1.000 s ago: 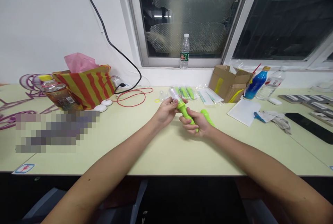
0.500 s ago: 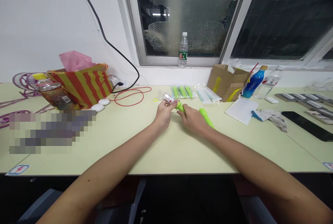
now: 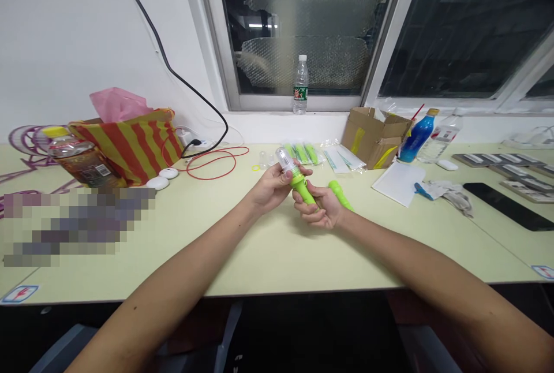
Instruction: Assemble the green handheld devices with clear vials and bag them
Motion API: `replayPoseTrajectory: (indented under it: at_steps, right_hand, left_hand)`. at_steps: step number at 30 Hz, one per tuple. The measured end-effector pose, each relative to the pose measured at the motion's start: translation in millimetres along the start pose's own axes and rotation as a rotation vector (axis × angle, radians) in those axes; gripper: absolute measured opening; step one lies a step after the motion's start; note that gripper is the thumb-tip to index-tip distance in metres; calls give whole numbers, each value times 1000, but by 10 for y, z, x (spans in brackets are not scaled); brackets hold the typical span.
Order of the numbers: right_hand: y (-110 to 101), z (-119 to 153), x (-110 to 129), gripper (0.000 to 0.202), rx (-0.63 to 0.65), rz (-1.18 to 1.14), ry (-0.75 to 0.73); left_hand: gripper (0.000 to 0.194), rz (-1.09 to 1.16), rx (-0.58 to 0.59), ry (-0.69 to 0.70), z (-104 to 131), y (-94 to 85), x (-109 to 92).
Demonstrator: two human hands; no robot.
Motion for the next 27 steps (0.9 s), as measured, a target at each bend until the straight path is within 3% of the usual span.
replayPoseTrajectory:
  at_steps: [2,4,6,8,10,14,20,24,27]
  right_hand:
    - [-18,-22,19,45,-73,115,-46]
    - [-70,-40,83,44,-285,359,-175]
    - [-105,-23,168,37,-576,747,-313]
    - [-79,-7,208,28,-814,1153,-355]
    - [-16,-27,180,21,-908,1420,-309]
    - [139,-87,72,19,-842,1437,-289]
    - [255,-101,9,31,-735,999,-437]
    - [300,-195,-38,35,-502,619,-282]
    - [263,-167,127,39,-434,697,-178]
  left_hand:
    - [42,-12,-31,-6,-1,-1,2]
    - [41,-31,-133,15,-22,-53,9]
    - [39,-19,-268,66,-56,-130,10]
    - [34,35,-388,128,-94,-194,6]
    - [32,97,-506,168,-127,-236,2]
    - [43,99,-647,165,-161,-204,-34]
    - [49,-33,-445,151,-175,-7,-177]
    - [47,-31,-325,121,-171,-23,-225]
    - [48,-10,-331,116,-167,-134,-229]
Point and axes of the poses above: each hand's wrist, its own z-axis away from the middle knuckle, its own y-axis out of the palm, x = y × z, the point moved 4 cm from there along -z, towards the middle knuckle, and after that the axes turned 4 degrees about x, right-handed, at the moved point
